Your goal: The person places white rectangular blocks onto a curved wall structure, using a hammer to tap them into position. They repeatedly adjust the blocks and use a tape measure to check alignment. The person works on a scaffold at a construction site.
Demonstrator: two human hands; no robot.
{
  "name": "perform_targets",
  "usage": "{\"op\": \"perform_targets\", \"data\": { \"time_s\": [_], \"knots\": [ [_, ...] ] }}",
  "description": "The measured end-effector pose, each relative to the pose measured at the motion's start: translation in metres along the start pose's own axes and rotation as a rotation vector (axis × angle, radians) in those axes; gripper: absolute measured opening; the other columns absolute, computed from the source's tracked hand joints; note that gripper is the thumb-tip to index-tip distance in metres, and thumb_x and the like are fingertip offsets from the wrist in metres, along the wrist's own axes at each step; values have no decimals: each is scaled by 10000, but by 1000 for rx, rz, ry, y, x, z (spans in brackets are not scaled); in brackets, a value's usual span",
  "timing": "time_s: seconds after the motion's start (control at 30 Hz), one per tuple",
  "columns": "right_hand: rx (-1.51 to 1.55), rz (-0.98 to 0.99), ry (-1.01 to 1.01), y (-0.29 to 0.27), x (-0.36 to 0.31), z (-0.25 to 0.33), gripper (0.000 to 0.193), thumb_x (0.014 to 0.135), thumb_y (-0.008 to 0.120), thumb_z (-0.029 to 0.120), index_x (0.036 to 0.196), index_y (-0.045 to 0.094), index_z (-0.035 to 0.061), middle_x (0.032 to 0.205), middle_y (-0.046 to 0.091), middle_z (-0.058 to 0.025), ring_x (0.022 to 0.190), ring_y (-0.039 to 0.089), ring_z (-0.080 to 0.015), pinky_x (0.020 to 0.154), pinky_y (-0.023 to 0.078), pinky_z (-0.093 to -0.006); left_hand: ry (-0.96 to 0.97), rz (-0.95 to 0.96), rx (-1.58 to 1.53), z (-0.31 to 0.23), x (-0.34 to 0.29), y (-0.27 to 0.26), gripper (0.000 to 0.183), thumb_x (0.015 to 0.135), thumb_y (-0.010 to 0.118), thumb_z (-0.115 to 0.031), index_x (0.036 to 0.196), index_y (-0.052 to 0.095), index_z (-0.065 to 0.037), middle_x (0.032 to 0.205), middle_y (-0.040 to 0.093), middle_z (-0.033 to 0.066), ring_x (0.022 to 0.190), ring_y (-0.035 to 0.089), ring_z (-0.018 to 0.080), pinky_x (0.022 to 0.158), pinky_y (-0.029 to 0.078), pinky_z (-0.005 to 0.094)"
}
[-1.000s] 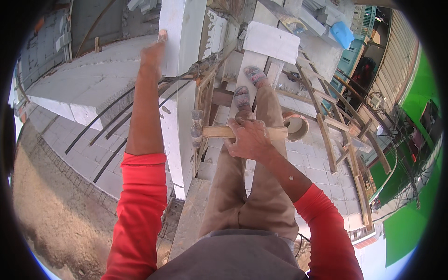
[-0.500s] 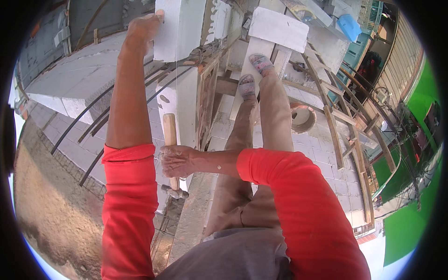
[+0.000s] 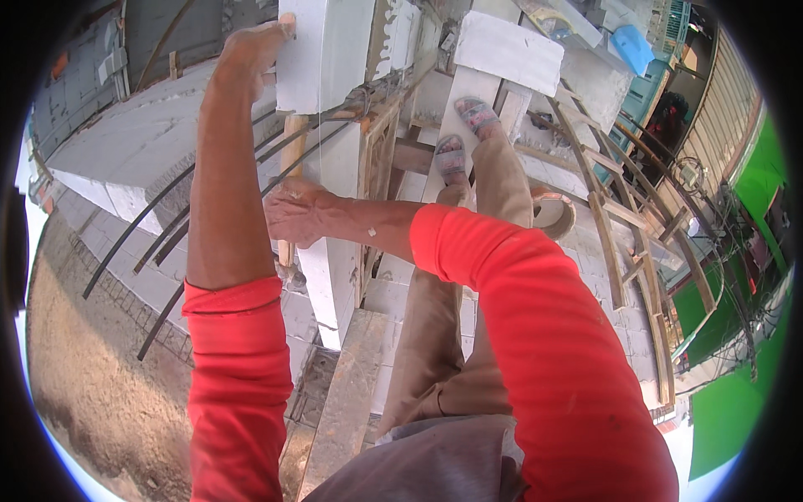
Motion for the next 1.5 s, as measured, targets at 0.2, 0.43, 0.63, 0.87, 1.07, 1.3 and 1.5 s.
{"op": "perform_targets", "data": {
  "time_s": [0.2,0.43,0.63,0.87,1.07,1.3,1.5],
  "knots": [
    [65,-395,188,-17,-14,-44,320,980,604,377,776,605,131,811,653,-7,778,624,-196,707,491,-378,-14,-25,7,1,1,0,504,1044,673,-380,1447,653,-78,1426,647,123,1302,605,285,1127,476,471],
    [-63,-52,9,-3,-16,-3,327,993,472,425,1002,592,121,1089,666,-46,1012,588,-192,858,462,-407,-25,-61,11,-5,2,1,477,1034,691,-404,1370,716,-66,1300,713,125,1173,643,237,1045,491,407],
    [-168,-230,-10,41,-65,-21,291,953,447,367,1048,577,125,1141,656,-53,1051,583,-205,904,457,-408,23,-97,42,10,16,-1,447,1025,709,-383,1350,735,-78,1220,729,105,1070,642,218,958,512,395],
    [-171,-83,45,-1,-15,5,290,892,578,445,927,590,157,1001,645,-11,993,583,-190,803,415,-385,70,-111,92,2,14,-2,424,1034,690,-375,1321,751,-69,1196,728,99,1039,629,210,924,510,397],
    [-291,-53,174,-31,-13,-47,388,924,571,640,981,706,281,1112,701,67,958,557,-156,742,283,-392,93,-66,13,-7,-2,2,447,1009,693,-398,1301,756,-65,1198,747,160,1064,673,271,943,525,419],
    [2376,-123,503,-27,-90,-158,246,785,702,348,813,544,163,867,594,-32,867,591,-222,900,490,-390,106,-163,-33,1,5,10,431,965,740,-371,1278,770,-77,1195,765,239,1132,730,364,995,536,432],
    [3653,745,392,12,-223,-93,431,748,725,298,1130,707,98,1047,692,-85,1093,687,-282,1044,497,-487,264,-257,-293,-17,-4,10,534,957,781,-345,1320,712,42,1170,766,222,1091,713,288,964,531,372]
  ]
}}
Point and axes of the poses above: each hand's wrist, its own x-axis towards the middle knuckle, its own y-axis out of the palm, z = x × y, the point moved 5 cm from there along x, towards the middle knuckle
